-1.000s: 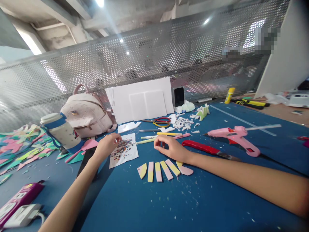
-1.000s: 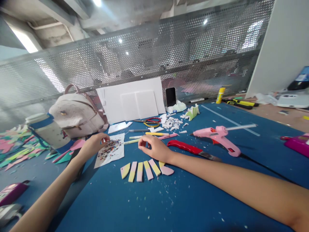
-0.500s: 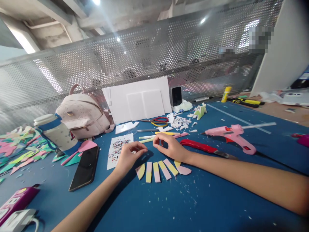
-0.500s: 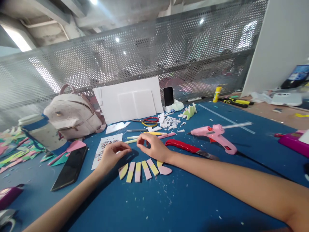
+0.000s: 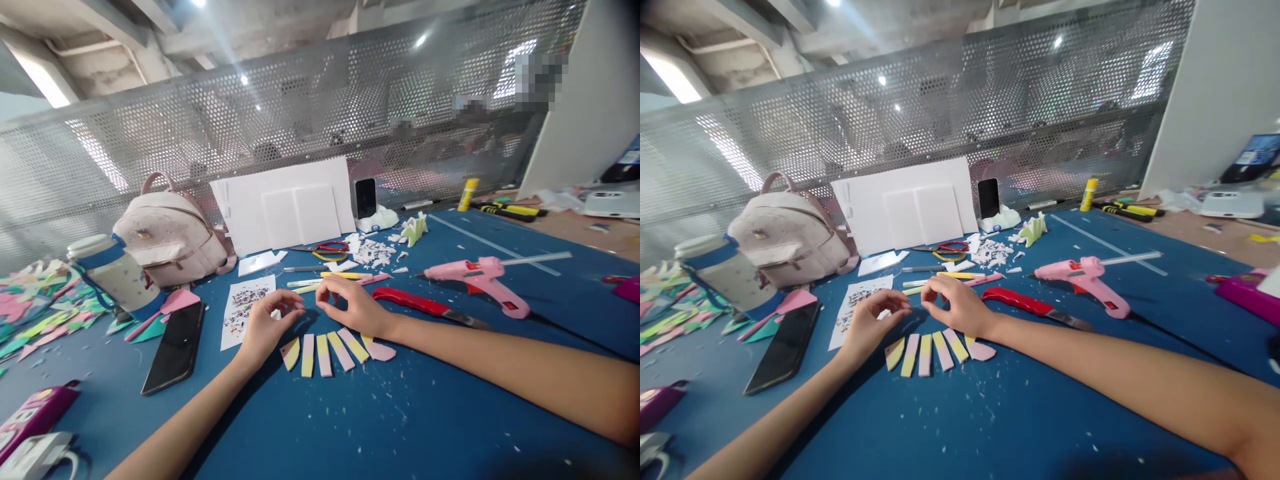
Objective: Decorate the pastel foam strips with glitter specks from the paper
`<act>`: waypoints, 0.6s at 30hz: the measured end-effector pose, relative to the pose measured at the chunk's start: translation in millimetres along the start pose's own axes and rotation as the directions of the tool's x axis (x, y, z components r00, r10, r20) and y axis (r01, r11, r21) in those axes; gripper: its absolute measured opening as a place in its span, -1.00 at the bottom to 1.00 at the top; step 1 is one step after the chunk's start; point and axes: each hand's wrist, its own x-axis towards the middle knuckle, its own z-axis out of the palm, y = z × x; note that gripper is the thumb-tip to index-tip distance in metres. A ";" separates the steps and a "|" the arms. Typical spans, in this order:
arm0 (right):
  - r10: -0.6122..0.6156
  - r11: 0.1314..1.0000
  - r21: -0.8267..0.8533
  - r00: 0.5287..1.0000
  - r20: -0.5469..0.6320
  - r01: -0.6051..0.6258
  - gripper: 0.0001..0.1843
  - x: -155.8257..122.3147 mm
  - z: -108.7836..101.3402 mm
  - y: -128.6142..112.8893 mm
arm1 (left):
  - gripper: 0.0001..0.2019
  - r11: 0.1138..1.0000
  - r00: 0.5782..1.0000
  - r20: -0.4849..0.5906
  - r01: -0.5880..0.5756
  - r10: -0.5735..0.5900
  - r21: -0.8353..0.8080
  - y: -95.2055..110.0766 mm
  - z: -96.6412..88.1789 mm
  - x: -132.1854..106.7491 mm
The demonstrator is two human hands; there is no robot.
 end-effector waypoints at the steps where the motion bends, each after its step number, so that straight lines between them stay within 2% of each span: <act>1: -0.002 1.000 -0.003 1.000 0.001 0.002 -0.92 0.0 0.2 -0.2 | -0.89 1.000 1.000 0.005 -0.004 0.004 -0.002 0.2 0.2 -0.1; 18: 0.017 0.999 -0.049 1.000 0.011 -0.016 -0.92 0.5 0.7 0.3 | -0.89 1.000 1.000 -0.009 -0.017 0.017 0.011 2.5 0.4 0.2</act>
